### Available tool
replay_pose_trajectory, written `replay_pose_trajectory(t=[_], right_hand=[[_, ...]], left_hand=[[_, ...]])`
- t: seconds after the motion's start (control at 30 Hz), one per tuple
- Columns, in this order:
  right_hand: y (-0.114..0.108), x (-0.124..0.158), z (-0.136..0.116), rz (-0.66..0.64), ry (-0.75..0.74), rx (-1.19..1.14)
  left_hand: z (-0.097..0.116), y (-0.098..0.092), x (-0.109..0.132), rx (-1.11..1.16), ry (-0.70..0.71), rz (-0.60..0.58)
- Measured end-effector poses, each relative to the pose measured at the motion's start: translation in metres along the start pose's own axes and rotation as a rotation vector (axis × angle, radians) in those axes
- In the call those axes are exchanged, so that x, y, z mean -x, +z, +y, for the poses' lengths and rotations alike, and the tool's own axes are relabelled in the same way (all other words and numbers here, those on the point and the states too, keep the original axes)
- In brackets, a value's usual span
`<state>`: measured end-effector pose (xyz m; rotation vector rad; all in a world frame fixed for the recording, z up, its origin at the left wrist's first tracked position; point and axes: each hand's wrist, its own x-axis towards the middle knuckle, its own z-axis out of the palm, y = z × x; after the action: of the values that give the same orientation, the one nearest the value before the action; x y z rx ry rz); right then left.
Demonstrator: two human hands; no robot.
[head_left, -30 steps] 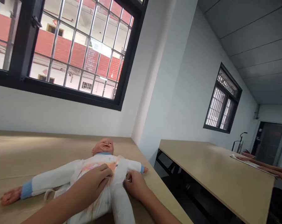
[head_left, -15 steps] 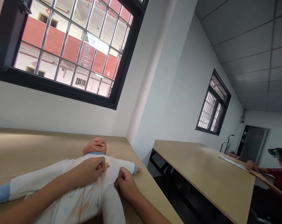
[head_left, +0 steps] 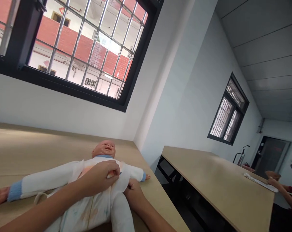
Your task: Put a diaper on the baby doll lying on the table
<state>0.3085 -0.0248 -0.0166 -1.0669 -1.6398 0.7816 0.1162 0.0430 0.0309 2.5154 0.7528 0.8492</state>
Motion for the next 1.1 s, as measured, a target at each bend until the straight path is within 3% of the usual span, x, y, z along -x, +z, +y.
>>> replay_pose_trajectory(t=[0.13, 0.4, 0.57, 0.67, 0.8, 1.1], right_hand=[[-0.004, 0.001, 0.008, -0.029, -0.003, 0.009], [-0.007, 0.001, 0.012, -0.024, -0.056, -0.003], [-0.008, 0.003, -0.001, -0.088, 0.049, -0.042], [-0.008, 0.003, -0.003, -0.062, 0.139, -0.056], [-0.006, 0.002, -0.001, 0.004, 0.075, -0.087], [-0.002, -0.004, 0.012, 0.078, 0.088, -0.126]], left_hand=[[0.009, -0.003, 0.003, -0.015, 0.146, -0.142], [0.004, 0.003, 0.004, -0.124, 0.145, -0.262], [0.003, 0.004, 0.006, -0.08, 0.142, -0.223], [0.002, 0.005, 0.007, -0.054, 0.091, -0.149], [0.003, 0.005, 0.008, -0.036, 0.052, -0.064], [0.017, -0.001, 0.009, 0.005, 0.134, -0.077]])
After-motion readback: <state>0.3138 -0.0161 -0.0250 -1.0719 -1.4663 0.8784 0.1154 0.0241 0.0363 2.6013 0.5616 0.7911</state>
